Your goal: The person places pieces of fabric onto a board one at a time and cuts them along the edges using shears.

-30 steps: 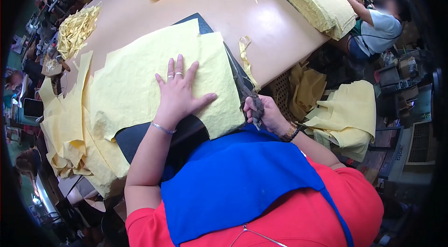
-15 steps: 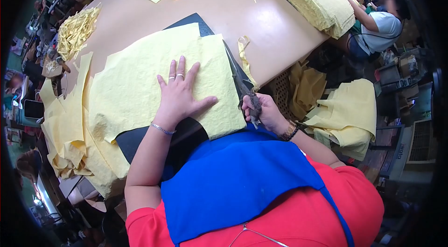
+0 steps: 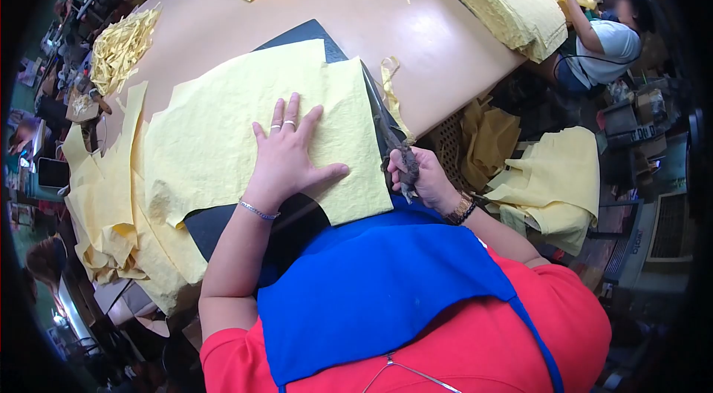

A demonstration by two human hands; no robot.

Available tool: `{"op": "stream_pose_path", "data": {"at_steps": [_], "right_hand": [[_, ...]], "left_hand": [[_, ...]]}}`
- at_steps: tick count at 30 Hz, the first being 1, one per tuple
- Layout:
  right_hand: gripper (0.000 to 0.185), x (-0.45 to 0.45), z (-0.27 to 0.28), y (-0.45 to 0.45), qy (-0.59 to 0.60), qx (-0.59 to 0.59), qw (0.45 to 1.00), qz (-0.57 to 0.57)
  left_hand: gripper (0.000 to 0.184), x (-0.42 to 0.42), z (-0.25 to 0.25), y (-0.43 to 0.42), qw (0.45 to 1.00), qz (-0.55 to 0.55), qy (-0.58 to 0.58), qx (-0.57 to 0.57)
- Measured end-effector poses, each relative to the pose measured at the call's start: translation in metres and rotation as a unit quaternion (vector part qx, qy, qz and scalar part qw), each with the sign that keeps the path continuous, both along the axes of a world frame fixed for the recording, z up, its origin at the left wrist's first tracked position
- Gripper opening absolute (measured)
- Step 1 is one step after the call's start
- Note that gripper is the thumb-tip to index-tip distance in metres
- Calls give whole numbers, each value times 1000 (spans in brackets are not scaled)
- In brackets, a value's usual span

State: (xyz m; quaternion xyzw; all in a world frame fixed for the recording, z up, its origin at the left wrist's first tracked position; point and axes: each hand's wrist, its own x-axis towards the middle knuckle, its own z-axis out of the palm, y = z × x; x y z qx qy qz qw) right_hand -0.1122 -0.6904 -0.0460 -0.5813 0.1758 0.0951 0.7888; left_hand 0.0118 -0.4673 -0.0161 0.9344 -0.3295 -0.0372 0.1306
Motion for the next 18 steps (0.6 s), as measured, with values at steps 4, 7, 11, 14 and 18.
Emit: {"op": "stream_pose_path", "data": {"at_steps": [4, 7, 11, 14, 18], "right_hand": [[31, 2, -1, -2, 8, 4, 1000, -4], [32, 4, 0, -4, 15, 2, 1000, -6], [28, 2, -2, -5, 5, -2, 1000, 1], [25, -1, -11, -9, -8, 31, 999, -15], [20, -2, -12, -9, -35, 97, 995, -8]], "left_hand": [[104, -4, 6, 4, 1000, -16, 14, 17], [104, -7, 9, 6, 999, -18, 15, 32], [103, -7, 6, 8, 1000, -17, 10, 20], [95, -8, 6, 8, 999, -26, 7, 18], [47, -12, -2, 13, 999, -33, 17, -23]]}}
